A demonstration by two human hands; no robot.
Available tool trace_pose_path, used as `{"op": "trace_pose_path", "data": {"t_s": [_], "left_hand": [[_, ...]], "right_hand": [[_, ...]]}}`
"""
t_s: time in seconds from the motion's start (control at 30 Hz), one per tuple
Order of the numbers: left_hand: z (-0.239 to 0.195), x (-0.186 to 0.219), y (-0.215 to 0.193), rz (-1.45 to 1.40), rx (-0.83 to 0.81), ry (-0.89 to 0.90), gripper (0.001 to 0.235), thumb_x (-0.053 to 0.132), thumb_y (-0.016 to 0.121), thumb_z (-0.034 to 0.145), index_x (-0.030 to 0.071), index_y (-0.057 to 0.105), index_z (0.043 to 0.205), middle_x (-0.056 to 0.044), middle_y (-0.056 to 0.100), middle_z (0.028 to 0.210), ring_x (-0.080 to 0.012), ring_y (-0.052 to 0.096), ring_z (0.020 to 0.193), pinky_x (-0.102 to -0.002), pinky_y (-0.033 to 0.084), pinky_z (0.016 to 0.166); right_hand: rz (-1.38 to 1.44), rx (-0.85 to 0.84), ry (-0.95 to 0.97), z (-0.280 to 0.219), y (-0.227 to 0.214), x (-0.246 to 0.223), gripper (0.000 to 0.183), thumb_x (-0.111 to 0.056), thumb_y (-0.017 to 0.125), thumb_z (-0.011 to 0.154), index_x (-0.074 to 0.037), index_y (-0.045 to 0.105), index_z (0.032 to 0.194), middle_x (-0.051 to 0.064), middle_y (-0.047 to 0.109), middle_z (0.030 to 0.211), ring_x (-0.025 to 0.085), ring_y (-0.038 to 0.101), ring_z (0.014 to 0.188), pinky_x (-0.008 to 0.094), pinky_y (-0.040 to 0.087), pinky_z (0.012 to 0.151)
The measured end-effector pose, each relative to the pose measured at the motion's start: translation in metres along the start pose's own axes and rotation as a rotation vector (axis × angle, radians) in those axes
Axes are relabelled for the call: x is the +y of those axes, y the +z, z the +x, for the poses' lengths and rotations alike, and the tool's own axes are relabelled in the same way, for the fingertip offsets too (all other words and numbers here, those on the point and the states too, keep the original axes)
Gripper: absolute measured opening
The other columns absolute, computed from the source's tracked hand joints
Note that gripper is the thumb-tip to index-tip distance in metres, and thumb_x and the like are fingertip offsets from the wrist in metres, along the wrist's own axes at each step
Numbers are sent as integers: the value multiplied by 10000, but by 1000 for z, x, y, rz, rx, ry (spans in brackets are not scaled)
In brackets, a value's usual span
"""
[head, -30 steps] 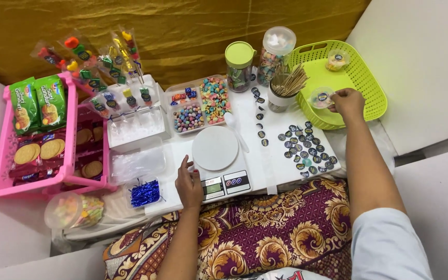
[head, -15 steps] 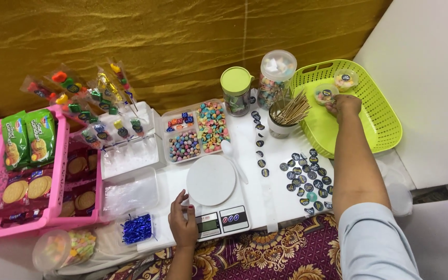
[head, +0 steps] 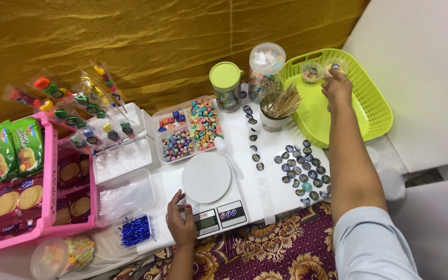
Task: Filling a small cup with candies on a digital scale to reach a specific weight.
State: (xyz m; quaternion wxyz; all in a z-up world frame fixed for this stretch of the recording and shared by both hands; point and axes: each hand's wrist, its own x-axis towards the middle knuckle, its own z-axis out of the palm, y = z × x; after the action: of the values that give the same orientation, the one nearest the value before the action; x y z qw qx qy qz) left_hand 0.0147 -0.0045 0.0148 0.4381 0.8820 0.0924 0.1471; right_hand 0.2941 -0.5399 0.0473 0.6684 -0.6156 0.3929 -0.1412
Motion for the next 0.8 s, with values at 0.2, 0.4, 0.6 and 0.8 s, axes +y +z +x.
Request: {"op": "trace_pose_path", "data": {"t_s": [0.2,0.4,0.6,0.8], "left_hand": [[-1,-5,2,1,11,45,514,466,472,992,174,574,1402,-10,686,1245,-197,658,882,-435,407,972],[-1,10,-5,-4,-9,30,509,472,460,1003,167,573,1395,-24,679,1243,-221,654,931,-432,438,929],[-2,-10,2,-18,4,66,460,469,427,1059,229,530,1437,-3,620,1219,-217,680,908,-438,412,942],[-3,-3,-3,-22,1,68,435,440,437,1057,231,537,1425,-5,621,1217,-215,689,914,-439,416,947]], "right_hand": [[-302,-262,-414,-151,-119,-66,273,-240,598,1069,-142,673,1312,73,714,1187,122,679,979,245,521,847],[-825,-129,-262,-226,-180,-39,462,-324,702,941,-164,663,1373,82,631,1415,298,559,1271,442,426,1014],[-874,-135,-402,-228,-196,14,633,-278,837,800,-209,672,1408,254,613,1384,485,574,1264,594,453,1070],[-867,51,-442,-204,-206,31,533,-353,876,816,-367,725,1327,114,728,1194,415,671,1106,502,547,908]]}}
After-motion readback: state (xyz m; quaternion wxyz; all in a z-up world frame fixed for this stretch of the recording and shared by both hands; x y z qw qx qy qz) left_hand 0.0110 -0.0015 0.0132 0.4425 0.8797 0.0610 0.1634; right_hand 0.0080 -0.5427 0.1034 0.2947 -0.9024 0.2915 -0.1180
